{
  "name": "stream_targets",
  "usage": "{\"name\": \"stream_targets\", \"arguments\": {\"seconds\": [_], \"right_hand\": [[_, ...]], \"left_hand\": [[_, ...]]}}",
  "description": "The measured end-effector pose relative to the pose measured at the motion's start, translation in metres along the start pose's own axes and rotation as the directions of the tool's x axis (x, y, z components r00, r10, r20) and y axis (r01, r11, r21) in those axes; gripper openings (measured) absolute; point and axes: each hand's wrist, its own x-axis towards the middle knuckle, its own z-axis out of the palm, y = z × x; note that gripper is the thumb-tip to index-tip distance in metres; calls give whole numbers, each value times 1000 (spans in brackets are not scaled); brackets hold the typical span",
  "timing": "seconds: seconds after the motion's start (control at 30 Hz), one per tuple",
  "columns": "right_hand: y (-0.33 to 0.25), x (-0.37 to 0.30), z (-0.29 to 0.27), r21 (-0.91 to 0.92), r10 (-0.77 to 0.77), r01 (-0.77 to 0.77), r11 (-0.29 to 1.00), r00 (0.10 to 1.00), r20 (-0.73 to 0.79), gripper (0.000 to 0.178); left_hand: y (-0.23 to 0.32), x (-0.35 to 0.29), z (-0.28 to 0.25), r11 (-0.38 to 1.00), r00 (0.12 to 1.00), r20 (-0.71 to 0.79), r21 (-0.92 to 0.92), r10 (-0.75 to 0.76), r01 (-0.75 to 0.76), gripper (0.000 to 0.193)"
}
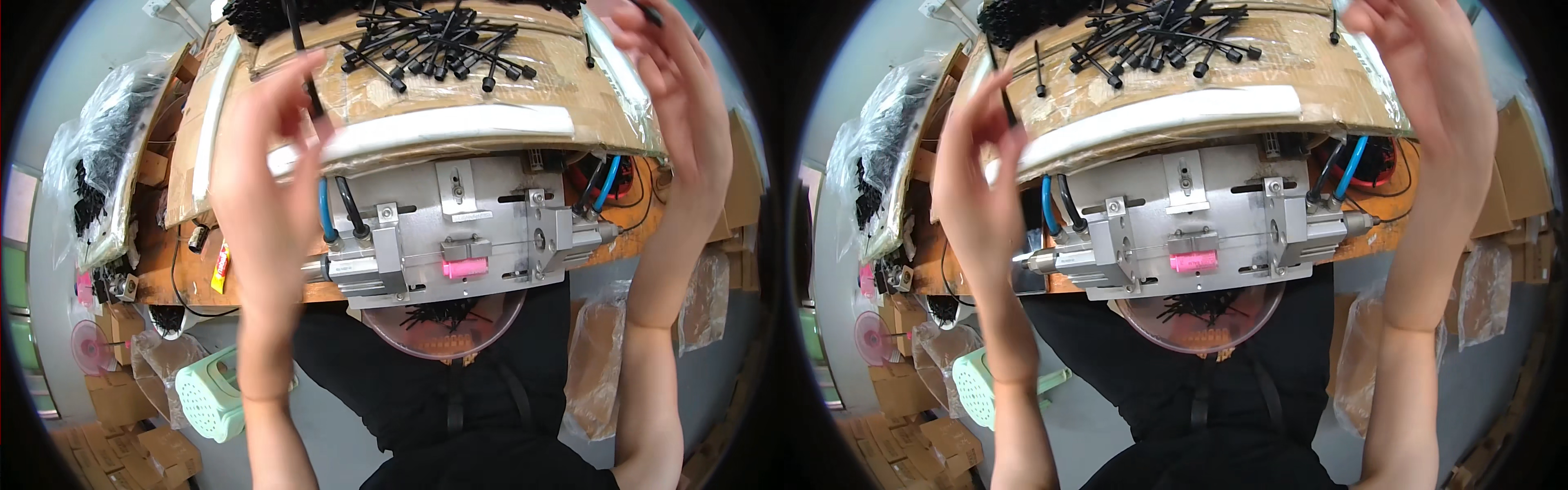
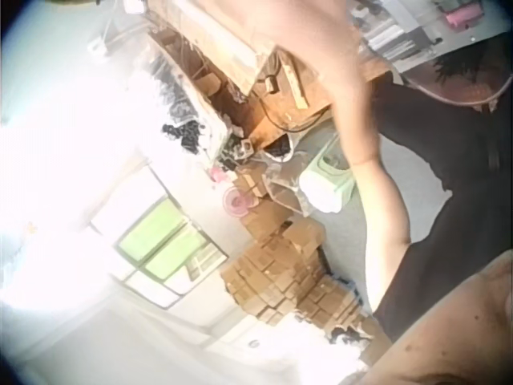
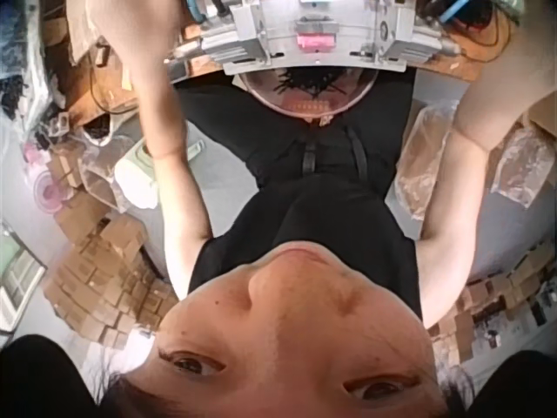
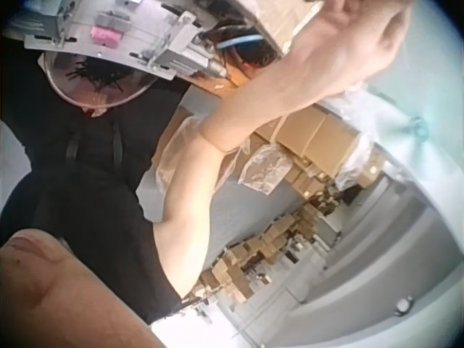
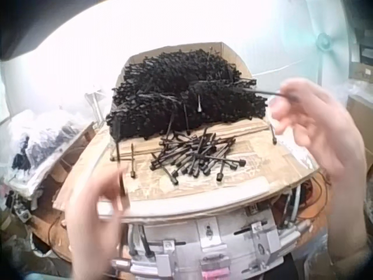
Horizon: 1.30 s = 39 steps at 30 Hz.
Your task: The person repeatedly picks up black cable ties and inserts them into a silver mechanical device with pink rollers. They manipulate the ties through the machine, likely crimping or securing them, and then place the finished items into a pink bowl below. The process is repetitive and involves handling the ties one at a time.
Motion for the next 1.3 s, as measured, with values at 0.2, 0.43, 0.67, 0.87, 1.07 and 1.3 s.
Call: {"name": "stream_targets", "arguments": {"seconds": [0.2, 0.43, 0.67, 0.87, 1.07, 1.3], "right_hand": [[-16, -84, -30, -129, 105, -84, 988, 981, 161, 38], [-23, -112, 4, -197, 38, -30, 980, 999, 36, 37], [9, -184, 47, -428, 46, 15, 903, 990, 132, 37], [35, -230, 73, -600, 115, 87, 795, 950, 290, 66], [49, -231, 85, -599, 183, 56, 799, 926, 330, 68], [18, -197, 70, -669, 253, 104, 736, 874, 415, 67]], "left_hand": [[107, -139, 20, 985, 894, 441, 173, -84, 7, 59], [107, -149, 47, 971, 826, 537, 235, -170, 47, 73], [104, -152, 42, 970, 797, 557, 186, -234, 155, 75], [114, -143, 18, 953, 850, 432, 107, -302, 284, 81], [109, -146, 1, 946, 832, 450, 141, -323, 291, 72], [47, -73, -12, 954, 966, 199, 282, -166, 106, 50]]}}
